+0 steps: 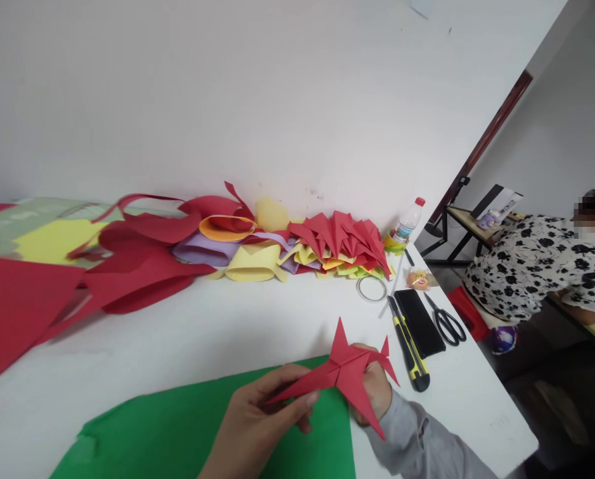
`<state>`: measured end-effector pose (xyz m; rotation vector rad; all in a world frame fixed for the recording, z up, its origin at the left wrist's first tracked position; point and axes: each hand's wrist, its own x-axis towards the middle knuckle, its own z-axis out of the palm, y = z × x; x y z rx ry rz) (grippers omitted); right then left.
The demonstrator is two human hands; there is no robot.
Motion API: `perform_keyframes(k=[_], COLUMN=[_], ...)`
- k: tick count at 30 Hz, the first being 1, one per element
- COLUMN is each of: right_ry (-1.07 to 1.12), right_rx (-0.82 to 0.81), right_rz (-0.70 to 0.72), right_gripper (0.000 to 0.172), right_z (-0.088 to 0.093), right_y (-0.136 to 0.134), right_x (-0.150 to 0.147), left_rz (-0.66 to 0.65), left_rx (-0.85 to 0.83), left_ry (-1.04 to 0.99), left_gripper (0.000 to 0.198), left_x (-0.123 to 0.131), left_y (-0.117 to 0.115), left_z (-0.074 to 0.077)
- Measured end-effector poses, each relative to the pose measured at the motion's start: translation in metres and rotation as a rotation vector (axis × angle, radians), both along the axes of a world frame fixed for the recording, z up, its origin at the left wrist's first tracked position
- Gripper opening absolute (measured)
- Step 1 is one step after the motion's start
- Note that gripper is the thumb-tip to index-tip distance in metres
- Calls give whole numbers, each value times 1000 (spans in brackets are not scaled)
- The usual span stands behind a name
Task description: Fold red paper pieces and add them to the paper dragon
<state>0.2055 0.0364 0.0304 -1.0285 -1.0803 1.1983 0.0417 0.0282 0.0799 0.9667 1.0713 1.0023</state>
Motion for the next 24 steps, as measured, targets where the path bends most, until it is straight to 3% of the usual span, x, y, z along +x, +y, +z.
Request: perform_keyframes(k=[3,12,24], right_ry=[103,124,164], right_rx=[-34,-42,-36], right_rz=[8,-11,10], right_gripper=[29,34,33], right_z=[-4,-1,0], right_y=[1,1,5], right_x=[-1,-3,0], left_rz=[28,-25,9], left_rx=[31,111,69], left_ry=[0,57,24], left_gripper=[14,13,19], left_x=[1,-3,-3], left_y=[-2,1,4], left_z=[1,-4,-7])
